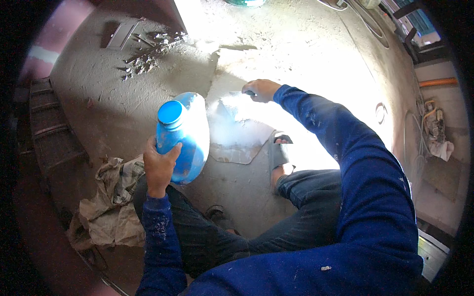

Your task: The person scoops dry cement powder from a bag onto the floor, pours water from a blue jug, and mixes the materials using a trowel and a hawk. The person then scrapes the mixed cement from the floor onto the hawk.

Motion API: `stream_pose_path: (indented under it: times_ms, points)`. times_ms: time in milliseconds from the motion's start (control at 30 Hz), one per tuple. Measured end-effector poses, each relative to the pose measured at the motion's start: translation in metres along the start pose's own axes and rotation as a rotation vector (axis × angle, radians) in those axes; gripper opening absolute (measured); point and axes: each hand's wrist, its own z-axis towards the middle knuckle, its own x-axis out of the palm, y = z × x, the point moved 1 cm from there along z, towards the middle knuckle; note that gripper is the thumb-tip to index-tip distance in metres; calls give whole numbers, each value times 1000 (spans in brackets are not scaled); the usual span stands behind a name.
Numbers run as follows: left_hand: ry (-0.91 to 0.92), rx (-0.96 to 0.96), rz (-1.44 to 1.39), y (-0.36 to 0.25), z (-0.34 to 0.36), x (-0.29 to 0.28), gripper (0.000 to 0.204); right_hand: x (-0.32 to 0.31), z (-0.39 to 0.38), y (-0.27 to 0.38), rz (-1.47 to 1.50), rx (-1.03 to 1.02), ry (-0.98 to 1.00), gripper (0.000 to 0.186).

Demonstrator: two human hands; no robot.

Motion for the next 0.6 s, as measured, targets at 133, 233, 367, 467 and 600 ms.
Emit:
stream_pose_path:
  times_ms: [133,233,367,467,600]
  points:
    - [25,30,19,-5,-1,2,33,-16,24,-1,35,24,0,33]
    - [32,27,16,-5,0,4,34,-8,33,5,49,-12,-12,35]
    - [48,41,38,-4,1,5,34,5,19,15,0,-146,60,42]
    - [47,12,41,-3,0,4,34,-10,3,15,41,-136,132,40]
    - [75,62,49,-2,0,4,35,-45,-16,10,171,-109,138,32]
